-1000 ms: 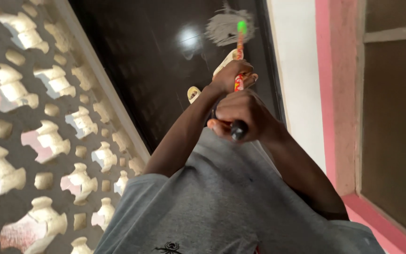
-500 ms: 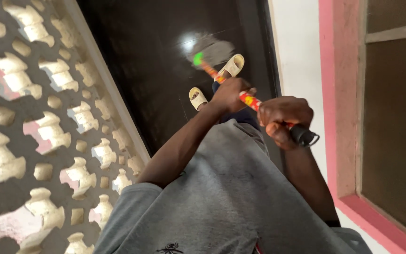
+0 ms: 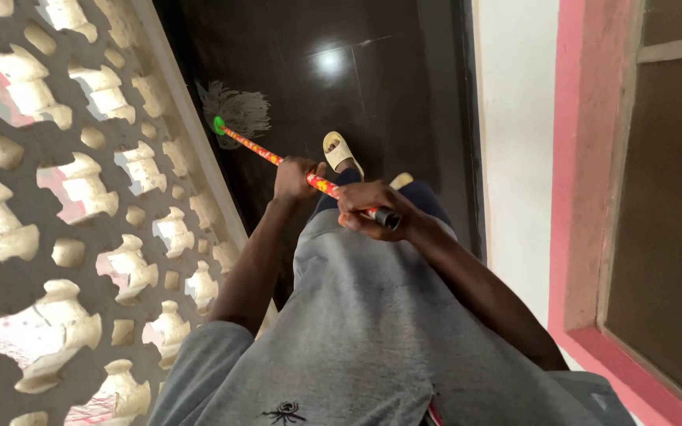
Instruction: Mopping a dark tiled floor in a hallway using a mop.
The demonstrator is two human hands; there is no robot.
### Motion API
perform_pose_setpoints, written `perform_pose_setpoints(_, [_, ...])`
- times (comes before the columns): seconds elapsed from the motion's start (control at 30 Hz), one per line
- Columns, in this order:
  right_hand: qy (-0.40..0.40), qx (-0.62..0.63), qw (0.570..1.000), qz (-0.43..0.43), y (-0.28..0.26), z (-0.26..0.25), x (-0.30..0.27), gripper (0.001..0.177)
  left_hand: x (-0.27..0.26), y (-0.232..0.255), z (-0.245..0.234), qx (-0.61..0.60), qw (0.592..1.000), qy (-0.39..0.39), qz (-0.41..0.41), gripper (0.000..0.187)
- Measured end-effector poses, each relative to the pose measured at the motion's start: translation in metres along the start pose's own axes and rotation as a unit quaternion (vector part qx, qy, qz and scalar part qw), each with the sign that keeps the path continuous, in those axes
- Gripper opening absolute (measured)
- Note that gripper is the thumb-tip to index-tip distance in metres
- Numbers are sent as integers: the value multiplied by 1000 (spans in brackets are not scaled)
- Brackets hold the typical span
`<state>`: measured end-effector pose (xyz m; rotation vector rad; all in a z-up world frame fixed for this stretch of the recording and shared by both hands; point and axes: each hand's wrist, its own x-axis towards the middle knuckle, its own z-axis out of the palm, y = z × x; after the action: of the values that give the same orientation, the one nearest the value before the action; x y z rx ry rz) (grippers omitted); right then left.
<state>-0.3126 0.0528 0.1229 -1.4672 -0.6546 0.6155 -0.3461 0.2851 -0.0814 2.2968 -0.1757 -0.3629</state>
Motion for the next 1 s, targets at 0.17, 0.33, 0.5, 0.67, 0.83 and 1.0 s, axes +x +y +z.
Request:
perform_pose_setpoints(0.17, [12, -68, 996, -49, -32, -15, -26, 24, 4, 53, 23, -61, 996, 71, 11, 40])
perform_pose_setpoints(0.33, [40, -132, 985, -100, -64, -37, -83, 36, 19, 136, 66, -89, 992, 90, 25, 46])
perform_pose_setpoints(0.5, [107, -191, 970, -107, -120, -48, -148, 38, 28, 224, 120, -159, 980, -37, 117, 47])
perform_pose_setpoints(0.67, [194, -187, 953, -135, -117, -36, -211, 40, 31, 293, 162, -191, 954, -157, 171, 38])
perform_pose_setpoints(0.83, [295, -184, 925, -156, -79, -30, -272, 42, 18, 314, 224, -184, 938, -236, 176, 41])
perform_pose_setpoints(1.0, [377, -66, 898, -215, -73, -31, -311, 39, -4, 345, 210, -119, 961, -228, 106, 32])
